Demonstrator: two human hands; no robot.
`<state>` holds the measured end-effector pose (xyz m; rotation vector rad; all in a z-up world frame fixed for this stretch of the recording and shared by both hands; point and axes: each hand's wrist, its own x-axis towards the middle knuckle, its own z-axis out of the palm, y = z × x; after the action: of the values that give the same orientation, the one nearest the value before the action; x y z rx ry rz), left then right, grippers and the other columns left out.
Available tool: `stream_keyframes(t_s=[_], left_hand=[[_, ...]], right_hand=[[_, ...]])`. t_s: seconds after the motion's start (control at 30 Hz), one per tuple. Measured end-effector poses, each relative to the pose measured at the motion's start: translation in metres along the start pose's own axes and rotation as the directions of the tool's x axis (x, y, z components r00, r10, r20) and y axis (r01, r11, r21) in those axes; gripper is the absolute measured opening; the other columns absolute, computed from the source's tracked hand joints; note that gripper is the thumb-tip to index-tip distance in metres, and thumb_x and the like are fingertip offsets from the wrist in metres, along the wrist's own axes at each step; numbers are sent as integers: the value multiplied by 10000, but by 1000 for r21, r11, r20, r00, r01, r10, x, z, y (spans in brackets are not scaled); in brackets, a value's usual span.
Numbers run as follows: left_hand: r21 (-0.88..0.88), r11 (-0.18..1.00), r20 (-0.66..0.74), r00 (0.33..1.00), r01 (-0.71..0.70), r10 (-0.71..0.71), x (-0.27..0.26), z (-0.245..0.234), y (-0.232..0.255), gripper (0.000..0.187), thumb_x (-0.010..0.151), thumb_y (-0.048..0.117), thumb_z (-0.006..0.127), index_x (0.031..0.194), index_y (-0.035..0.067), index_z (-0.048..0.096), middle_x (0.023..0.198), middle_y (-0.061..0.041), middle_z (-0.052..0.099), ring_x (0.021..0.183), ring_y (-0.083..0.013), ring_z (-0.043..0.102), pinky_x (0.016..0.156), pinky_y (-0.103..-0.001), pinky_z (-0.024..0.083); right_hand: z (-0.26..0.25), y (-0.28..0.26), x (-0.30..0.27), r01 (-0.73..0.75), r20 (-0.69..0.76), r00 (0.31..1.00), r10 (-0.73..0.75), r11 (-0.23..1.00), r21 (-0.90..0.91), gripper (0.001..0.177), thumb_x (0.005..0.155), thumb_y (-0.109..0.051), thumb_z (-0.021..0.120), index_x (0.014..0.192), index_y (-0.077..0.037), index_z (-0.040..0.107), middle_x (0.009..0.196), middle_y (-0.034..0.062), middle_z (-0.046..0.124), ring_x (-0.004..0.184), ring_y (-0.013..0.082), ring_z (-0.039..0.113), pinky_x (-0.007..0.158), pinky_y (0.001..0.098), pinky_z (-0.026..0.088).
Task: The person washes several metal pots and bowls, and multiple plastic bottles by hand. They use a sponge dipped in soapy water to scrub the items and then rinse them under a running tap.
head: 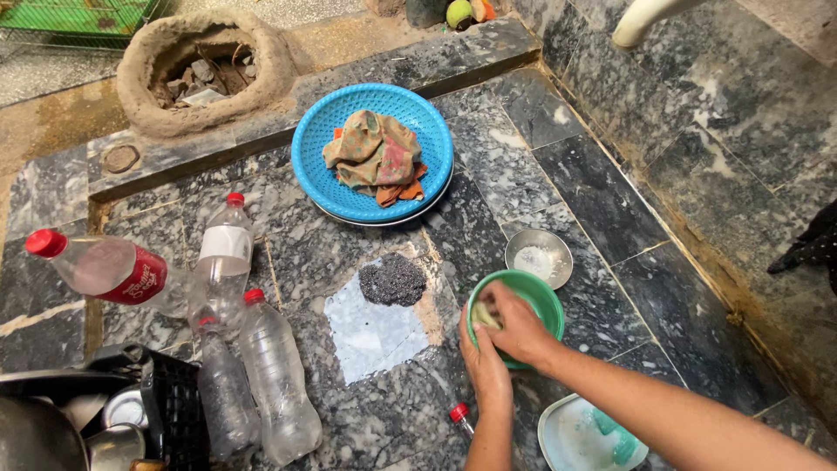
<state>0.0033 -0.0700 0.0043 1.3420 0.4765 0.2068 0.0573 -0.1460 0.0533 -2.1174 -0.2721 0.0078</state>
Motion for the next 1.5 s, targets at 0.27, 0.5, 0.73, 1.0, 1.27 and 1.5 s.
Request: stream_keyframes(t_s=[0.27,0.5,0.73,1.0,1.27,1.5], left_hand=[[205,977,39,998,-64,57,6,-26,-2,473,1046,321,393,1465,152,533,1499,-101,561,1360,-290,502,1150,-402,348],[216,976,94,996,-12,-8,12,-18,-1,454,1038,294,412,1461,181,534,1504,-102,546,1368,-295,459,1158,-408,328],[228,972,72,996,-58,43,12,-18,-8,479,1003,178,412,1462,198,548,1467,-129,539,1358,-282,511,1152,-411,371],[188,981,201,980,-50,11,19,-23,-17,447,1053,181,429,1500,183,461,1564,-103,500,1442,-268,469,1190,-378,325],[-55,998,122,991,-44,50,16,15,-60,508,1026,130,426,1533,101,412,1601,-134,430,1477,-279,397,1202,-377,269],[-86,995,87,995,-47,54,10,58,-42,505,1035,188,445,1534,111,418,1584,-130,466,1455,-291,445,1208,-390,285]], right_hand=[[-42,-28,-1,561,600,788,-139,565,-605,180,828,-192,608,895,-25,618,944,173,674,1032,368,581,880,484,472],[-28,-4,-44,261,449,882,-144,942,-209,440,1013,-196,506,1299,138,522,1326,345,501,1228,462,486,1021,498,405],[-52,47,-36,754,722,631,-284,447,-482,553,861,-133,519,1376,66,492,1353,334,515,1329,432,469,1135,499,347],[-80,57,-42,801,812,526,-251,466,-375,406,846,-88,538,1221,64,560,1212,240,619,1297,398,540,1185,557,241],[-54,59,-75,454,690,717,100,684,-571,326,911,-44,434,1189,-26,604,1202,145,638,1292,286,563,1298,440,177],[-59,76,-70,463,380,886,-267,454,-761,410,783,-79,523,1150,87,601,1176,263,626,1215,409,570,1153,504,295]])
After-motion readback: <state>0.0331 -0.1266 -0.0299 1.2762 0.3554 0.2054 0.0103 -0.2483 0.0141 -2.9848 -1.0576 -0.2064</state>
